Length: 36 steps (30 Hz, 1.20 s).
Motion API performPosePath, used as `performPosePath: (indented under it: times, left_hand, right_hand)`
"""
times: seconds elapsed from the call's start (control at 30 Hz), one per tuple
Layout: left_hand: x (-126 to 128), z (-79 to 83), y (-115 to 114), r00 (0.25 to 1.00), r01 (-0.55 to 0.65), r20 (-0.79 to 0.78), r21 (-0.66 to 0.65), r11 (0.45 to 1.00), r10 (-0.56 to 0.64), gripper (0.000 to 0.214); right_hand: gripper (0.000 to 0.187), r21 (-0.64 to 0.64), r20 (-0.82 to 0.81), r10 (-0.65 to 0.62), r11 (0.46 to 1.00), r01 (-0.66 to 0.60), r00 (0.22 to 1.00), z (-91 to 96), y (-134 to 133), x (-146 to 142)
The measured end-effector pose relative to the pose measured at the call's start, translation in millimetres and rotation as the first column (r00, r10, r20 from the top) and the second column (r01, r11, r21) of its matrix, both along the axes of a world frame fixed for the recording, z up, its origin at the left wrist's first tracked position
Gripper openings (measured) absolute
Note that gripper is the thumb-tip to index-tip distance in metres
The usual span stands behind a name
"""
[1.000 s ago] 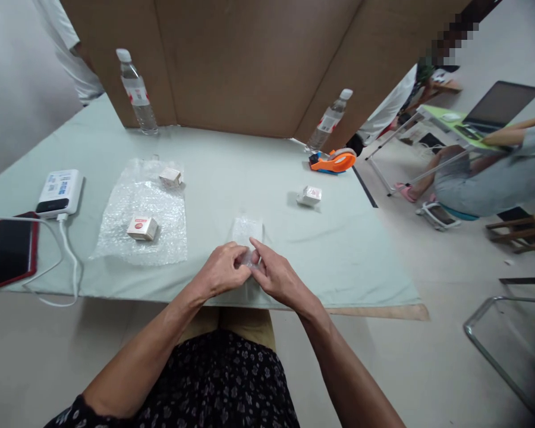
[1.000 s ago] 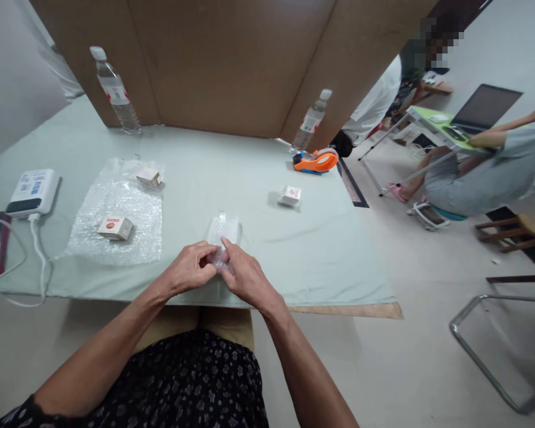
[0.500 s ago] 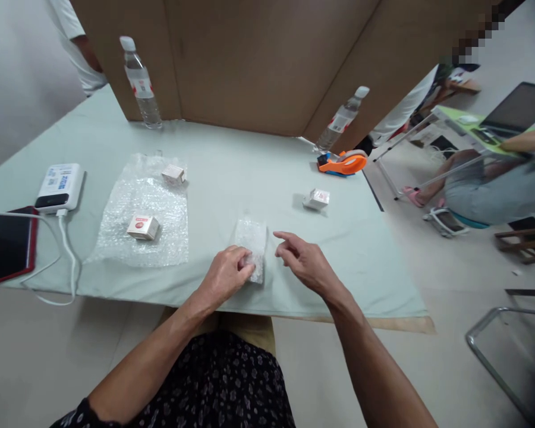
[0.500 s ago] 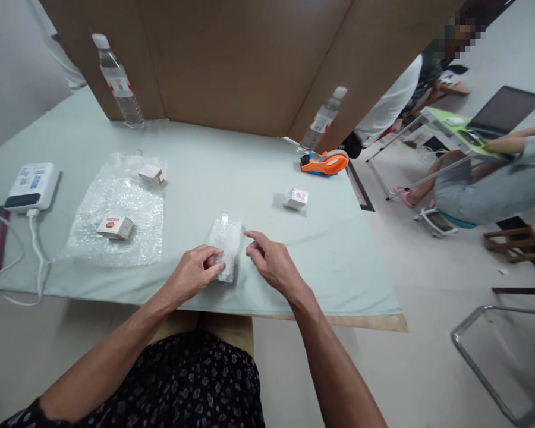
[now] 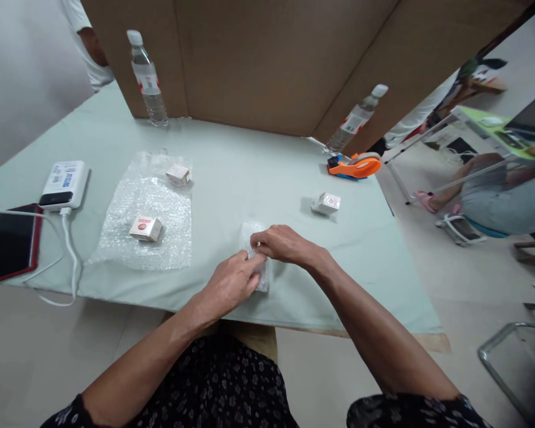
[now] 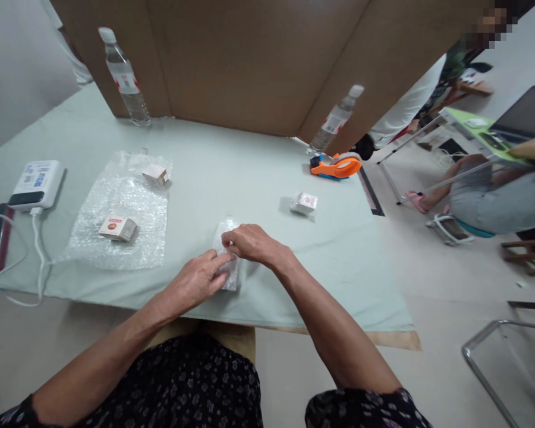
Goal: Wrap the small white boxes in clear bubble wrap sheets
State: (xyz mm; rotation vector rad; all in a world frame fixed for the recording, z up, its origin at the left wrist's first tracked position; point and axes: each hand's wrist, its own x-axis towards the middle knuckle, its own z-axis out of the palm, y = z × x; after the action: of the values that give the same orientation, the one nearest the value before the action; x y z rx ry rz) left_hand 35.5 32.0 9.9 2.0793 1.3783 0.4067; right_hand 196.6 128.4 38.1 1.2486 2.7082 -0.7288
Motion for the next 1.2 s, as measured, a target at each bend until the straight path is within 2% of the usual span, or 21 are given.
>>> performPosePath:
  times: [0.13, 0.2, 0.23, 0.33, 0.4, 0.5, 0.57, 0.67, 0.73, 0.83, 0.9, 1.03, 1.2]
  left_hand:
    - [1.5, 6.1, 4.3, 0.997, -0.014, -0.07, -0.029, 0.999, 0.012, 0.021]
    - [1.7, 6.7, 5.6, 0.999, -0.03, -0.046, -0.039, 0.999, 0.028, 0.02]
    - [1.6, 6.2, 6.0, 0.999, -0.033, -0.029, -0.045, 0.998, 0.032, 0.019]
    - [1.0, 3.7, 6.2, 0.999, -0.038, 0.008, -0.062, 0.997, 0.039, 0.021]
    - [1.0, 2.5, 5.6, 0.999, -0.05, 0.008, -0.056, 0.997, 0.05, 0.024]
    - [1.7, 3.1, 4.0, 0.998, -0.066, -0.009, -0.049, 0.997, 0.065, 0.027]
    - [2.2, 4.3, 3.2, 0.998, -0.069, -0.009, -0.057, 0.996, 0.069, 0.027]
    - [2.2, 5.1, 3.0, 0.998, -0.067, 0.007, -0.058, 0.996, 0.068, 0.028]
    - [1.8, 5.1, 3.1, 0.998, -0.067, 0.007, -0.059, 0.996, 0.068, 0.027]
    - [1.1, 5.5, 2.6, 0.997, -0.073, -0.008, -0.055, 0.996, 0.073, 0.024]
    - [0.7, 5.5, 1.7, 0.997, -0.072, -0.019, -0.044, 0.996, 0.071, 0.02]
    - [0.0, 0.8, -1.6, 0.996, -0.089, 0.015, -0.019, 0.996, 0.09, 0.012]
    - [2.1, -13.7, -8.7, 0.964, -0.219, 0.176, 0.095, 0.971, 0.2, 0.007]
  right_hand:
    - [0.024, -0.064, -0.04, -0.016, 0.998, 0.013, 0.999, -8.0, 1.2, 3.0]
    - [0.033, -0.092, -0.169, -0.129, 0.989, 0.115, 0.977, -13.4, -4.5, 13.6]
    - [0.038, -0.099, -0.241, -0.224, 0.974, 0.205, 0.944, -16.7, -7.7, 20.0]
    - [0.041, -0.113, -0.349, -0.509, 0.856, 0.504, 0.787, -30.3, -13.8, 34.6]
    - [0.037, -0.141, -0.334, -0.609, 0.787, 0.6, 0.72, -40.9, -12.8, 34.9]
    - [0.035, -0.23, -0.328, -0.652, 0.757, 0.612, 0.683, -53.0, -6.1, 23.2]
    - [0.031, -0.336, -0.347, -0.678, 0.735, 0.589, 0.648, -56.3, -1.4, 14.1]
    - [0.027, -0.539, -0.387, -0.689, 0.708, 0.455, 0.613, -55.2, 1.4, 6.3]
    - [0.027, -0.594, -0.442, -0.67, 0.717, 0.365, 0.597, -52.3, -0.5, 4.7]
    - [0.028, -0.564, -0.532, -0.64, 0.756, 0.332, 0.554, -46.0, -10.4, 4.6]
    - [0.027, -0.491, -0.586, -0.603, 0.796, 0.354, 0.541, -40.6, -21.6, 4.8]
    - [0.022, -0.301, -0.645, -0.505, 0.858, 0.416, 0.573, -31.3, -48.5, 3.6]
    - [0.012, -0.182, -0.726, -0.399, 0.897, 0.403, 0.56, -34.7, -71.1, 0.8]
